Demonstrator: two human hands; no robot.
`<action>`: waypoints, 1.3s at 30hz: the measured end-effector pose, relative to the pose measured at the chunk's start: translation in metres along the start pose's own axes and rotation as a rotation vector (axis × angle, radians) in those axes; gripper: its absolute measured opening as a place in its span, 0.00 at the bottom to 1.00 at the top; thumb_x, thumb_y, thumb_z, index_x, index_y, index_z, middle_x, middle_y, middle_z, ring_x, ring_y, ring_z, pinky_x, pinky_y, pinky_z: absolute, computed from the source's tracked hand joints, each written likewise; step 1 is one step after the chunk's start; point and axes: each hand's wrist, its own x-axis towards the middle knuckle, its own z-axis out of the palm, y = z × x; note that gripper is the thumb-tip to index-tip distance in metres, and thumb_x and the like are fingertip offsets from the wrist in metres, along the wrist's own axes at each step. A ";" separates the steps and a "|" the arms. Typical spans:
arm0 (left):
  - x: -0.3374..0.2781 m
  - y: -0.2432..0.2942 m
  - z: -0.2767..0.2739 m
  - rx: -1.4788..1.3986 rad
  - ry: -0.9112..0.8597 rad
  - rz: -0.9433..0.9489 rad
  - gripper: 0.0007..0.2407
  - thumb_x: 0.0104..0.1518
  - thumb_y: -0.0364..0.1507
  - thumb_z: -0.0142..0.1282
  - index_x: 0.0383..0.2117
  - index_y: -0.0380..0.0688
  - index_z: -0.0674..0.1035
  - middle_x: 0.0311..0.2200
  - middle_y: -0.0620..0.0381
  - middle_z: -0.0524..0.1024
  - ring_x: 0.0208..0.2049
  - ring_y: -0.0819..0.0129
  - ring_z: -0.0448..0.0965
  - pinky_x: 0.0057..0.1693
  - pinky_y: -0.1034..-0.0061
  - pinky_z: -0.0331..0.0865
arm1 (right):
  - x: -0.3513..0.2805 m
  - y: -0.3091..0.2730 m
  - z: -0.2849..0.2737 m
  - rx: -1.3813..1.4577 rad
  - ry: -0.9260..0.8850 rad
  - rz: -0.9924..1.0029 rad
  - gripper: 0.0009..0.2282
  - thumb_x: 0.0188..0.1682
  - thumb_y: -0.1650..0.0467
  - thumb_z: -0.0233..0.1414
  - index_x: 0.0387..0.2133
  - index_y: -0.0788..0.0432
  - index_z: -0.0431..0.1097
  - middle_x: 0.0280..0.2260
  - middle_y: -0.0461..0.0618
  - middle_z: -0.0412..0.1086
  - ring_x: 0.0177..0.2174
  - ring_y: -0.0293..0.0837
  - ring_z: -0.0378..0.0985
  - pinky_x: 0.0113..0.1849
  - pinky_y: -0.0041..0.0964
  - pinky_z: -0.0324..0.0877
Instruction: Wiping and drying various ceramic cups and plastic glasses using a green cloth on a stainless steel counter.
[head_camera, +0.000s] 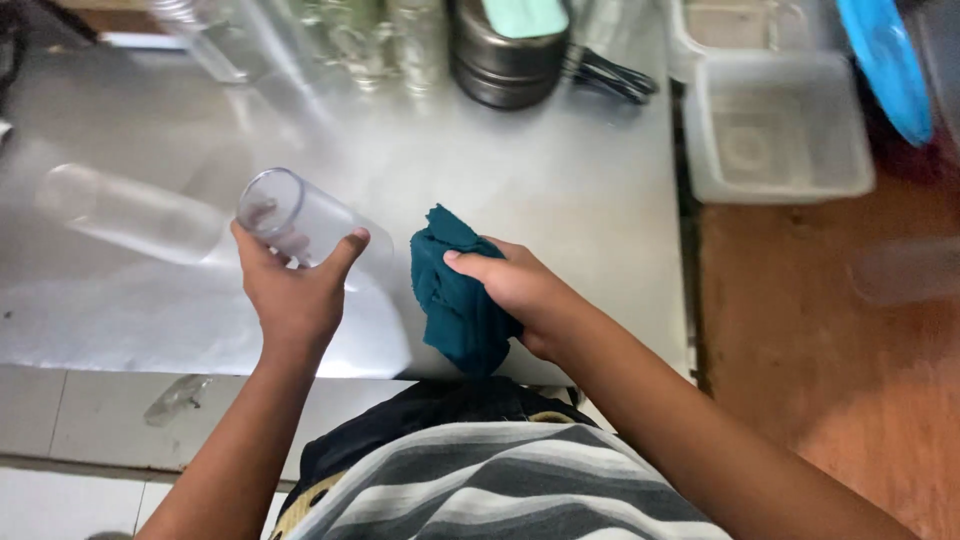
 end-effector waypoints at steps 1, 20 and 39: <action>0.006 0.001 -0.008 -0.001 0.016 -0.007 0.34 0.47 0.33 0.77 0.56 0.39 0.64 0.51 0.46 0.73 0.52 0.58 0.74 0.57 0.63 0.69 | 0.008 -0.004 0.012 -0.014 -0.010 0.003 0.19 0.50 0.64 0.51 0.52 0.59 0.71 0.44 0.52 0.77 0.42 0.46 0.81 0.44 0.43 0.76; 0.083 -0.070 -0.080 0.226 0.130 -0.081 0.44 0.43 0.33 0.77 0.67 0.44 0.58 0.46 0.47 0.62 0.42 0.59 0.71 0.49 0.65 0.72 | 0.154 -0.023 0.145 0.012 -0.286 0.087 0.17 0.54 0.65 0.48 0.53 0.60 0.70 0.46 0.50 0.76 0.44 0.46 0.79 0.47 0.45 0.74; 0.030 -0.027 0.024 -0.049 -0.631 -0.624 0.19 0.62 0.42 0.51 0.42 0.35 0.79 0.33 0.46 0.81 0.31 0.64 0.80 0.39 0.71 0.74 | 0.045 0.020 0.012 0.191 -0.050 -0.151 0.26 0.41 0.71 0.60 0.56 0.56 0.63 0.47 0.52 0.74 0.47 0.47 0.78 0.50 0.46 0.73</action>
